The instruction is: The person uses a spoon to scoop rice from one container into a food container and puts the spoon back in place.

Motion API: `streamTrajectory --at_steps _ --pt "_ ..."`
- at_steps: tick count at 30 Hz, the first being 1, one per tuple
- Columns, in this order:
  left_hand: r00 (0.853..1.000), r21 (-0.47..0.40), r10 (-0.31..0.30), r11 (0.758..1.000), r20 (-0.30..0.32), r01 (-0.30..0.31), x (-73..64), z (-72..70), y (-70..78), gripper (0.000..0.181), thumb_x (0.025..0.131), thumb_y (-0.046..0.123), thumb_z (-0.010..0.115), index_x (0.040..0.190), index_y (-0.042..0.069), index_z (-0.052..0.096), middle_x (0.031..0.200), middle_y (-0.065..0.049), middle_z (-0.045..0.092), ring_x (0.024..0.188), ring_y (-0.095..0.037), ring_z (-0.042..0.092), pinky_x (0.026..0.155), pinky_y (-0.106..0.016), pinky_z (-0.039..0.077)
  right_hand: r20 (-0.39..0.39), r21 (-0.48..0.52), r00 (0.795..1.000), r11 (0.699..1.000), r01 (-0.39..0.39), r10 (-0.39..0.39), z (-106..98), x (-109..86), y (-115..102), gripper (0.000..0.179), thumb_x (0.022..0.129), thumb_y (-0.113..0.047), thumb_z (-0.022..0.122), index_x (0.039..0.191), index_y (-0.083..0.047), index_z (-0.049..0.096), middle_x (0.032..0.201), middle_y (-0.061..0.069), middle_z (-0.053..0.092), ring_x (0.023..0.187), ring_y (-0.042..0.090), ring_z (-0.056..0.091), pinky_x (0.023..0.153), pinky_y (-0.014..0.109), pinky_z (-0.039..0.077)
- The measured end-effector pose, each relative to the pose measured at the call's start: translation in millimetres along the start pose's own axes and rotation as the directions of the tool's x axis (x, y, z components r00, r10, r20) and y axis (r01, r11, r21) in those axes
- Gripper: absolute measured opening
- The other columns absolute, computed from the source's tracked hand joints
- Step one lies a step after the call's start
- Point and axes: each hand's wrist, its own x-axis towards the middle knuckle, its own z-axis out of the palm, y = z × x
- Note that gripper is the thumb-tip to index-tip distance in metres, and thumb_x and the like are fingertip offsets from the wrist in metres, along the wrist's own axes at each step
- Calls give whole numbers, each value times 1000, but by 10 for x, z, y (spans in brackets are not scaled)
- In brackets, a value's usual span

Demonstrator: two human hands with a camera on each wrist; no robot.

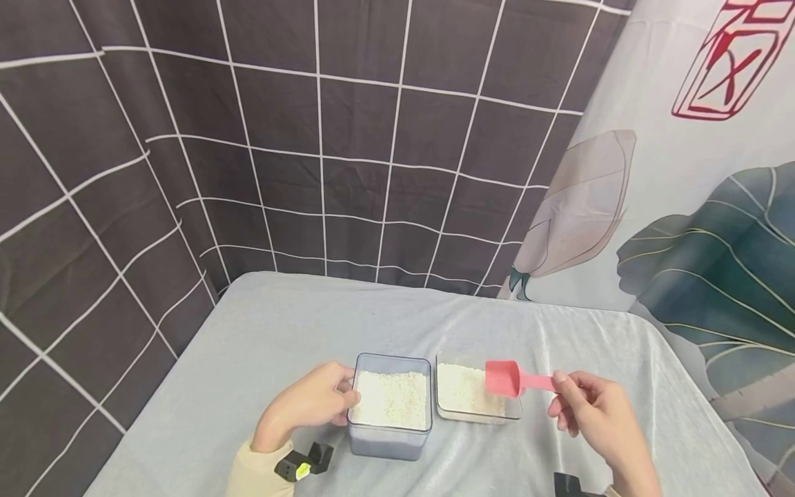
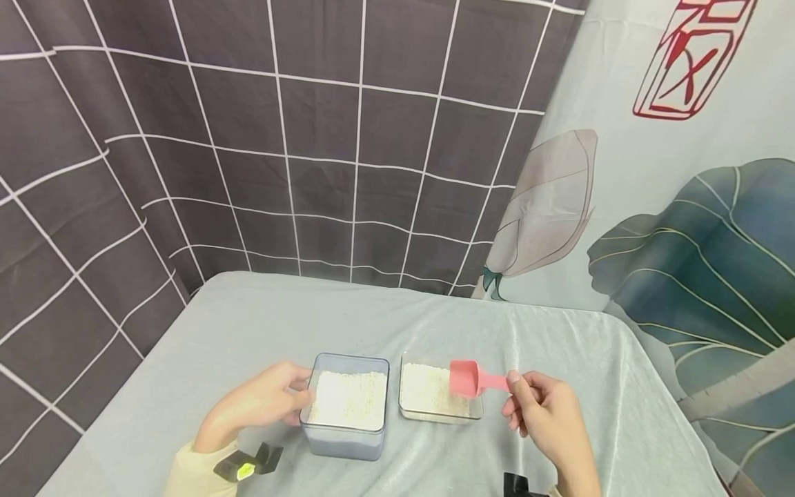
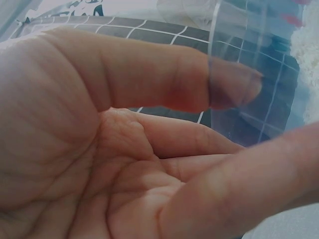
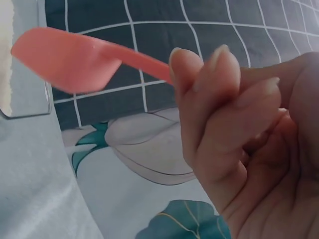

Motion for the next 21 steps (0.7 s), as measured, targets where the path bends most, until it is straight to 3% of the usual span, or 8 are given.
streamTrajectory --at_steps 6,10,17,21 --pt "1000 1 2 1000 0 -2 2 2 -2 41 84 1 51 119 -20 46 96 -22 63 74 -24 65 62 -32 58 -33 -86 993 990 108 -112 33 -13 -3 26 93 -21 53 77 -2 62 53 1 57 41 14 52 37 24 46" --pt "1000 -2 7 1000 4 -7 6 0 -2 40 84 1 51 118 -19 47 95 -22 63 75 -25 65 62 -31 58 -48 -128 992 986 108 -114 54 -5 25 23 92 -20 55 78 -4 62 53 -5 55 41 12 51 37 22 44" --pt "1000 -2 10 1000 1 -10 1 1 -4 41 84 1 51 118 -20 46 96 -23 63 75 -25 65 61 -31 58 -56 -126 994 989 83 -91 64 -3 7 26 92 -22 54 79 -2 62 54 -3 56 41 11 52 37 23 45" --pt "1000 -1 4 1000 -8 -4 -4 1 0 45 84 1 51 120 -22 42 98 -24 62 75 -26 65 62 -31 58 -68 -162 988 979 124 -137 72 -21 -53 21 91 -21 57 80 -4 64 54 -3 56 43 11 52 38 21 45"
